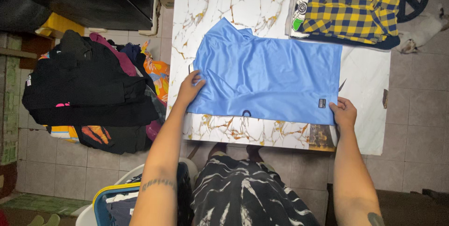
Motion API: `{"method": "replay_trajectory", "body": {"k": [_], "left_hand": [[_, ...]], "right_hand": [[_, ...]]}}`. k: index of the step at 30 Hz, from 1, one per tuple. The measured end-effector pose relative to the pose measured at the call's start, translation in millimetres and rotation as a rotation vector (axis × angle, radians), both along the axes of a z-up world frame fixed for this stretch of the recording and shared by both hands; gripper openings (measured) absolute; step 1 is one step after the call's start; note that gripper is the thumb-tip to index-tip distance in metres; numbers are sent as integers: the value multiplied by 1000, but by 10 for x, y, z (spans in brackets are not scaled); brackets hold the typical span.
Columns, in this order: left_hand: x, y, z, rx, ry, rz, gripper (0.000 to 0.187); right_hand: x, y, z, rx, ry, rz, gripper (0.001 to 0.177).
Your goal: The person picks up several items of clothing from a pile and folds them one by one on a table, including a grey shirt, a dark blue shirt, a yellow plaid shirt, and a light blue jersey.
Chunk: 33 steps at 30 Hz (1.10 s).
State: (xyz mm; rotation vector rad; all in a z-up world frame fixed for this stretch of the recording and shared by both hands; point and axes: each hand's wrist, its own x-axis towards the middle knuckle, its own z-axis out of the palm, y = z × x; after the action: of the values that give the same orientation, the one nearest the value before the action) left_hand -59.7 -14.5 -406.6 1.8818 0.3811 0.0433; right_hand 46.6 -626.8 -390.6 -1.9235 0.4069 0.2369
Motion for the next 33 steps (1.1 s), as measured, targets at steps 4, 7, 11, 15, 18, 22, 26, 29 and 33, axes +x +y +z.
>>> {"method": "replay_trajectory", "body": {"k": [4, 7, 11, 15, 18, 22, 26, 29, 33], "left_hand": [[-686, -245, 272, 538, -22, 210, 49], [-971, -470, 273, 539, 27, 322, 54], [-1026, -443, -77, 439, 198, 423, 41], [-1094, -305, -307, 432, 186, 451, 32], [-1241, -323, -93, 129, 241, 578, 36], [-1358, -478, 395, 504, 134, 460, 50], [-1024, -493, 535, 718, -231, 308, 40], [-439, -456, 495, 556, -216, 256, 22], [298, -459, 419, 529, 224, 176, 36]], "right_hand": [[-291, 7, 5, -447, -186, 50, 42], [-523, 88, -34, -710, -210, 34, 45], [-599, 166, -32, -723, -56, -89, 50], [-640, 136, 31, -735, -23, -81, 43], [-827, 96, 114, -702, 114, -152, 43], [-1100, 253, 224, -892, -143, -92, 47], [-1182, 1048, 216, -583, -435, 198, 39], [-1032, 1906, 206, -410, -463, 445, 33], [-767, 2855, 288, -293, -442, 719, 24]]}}
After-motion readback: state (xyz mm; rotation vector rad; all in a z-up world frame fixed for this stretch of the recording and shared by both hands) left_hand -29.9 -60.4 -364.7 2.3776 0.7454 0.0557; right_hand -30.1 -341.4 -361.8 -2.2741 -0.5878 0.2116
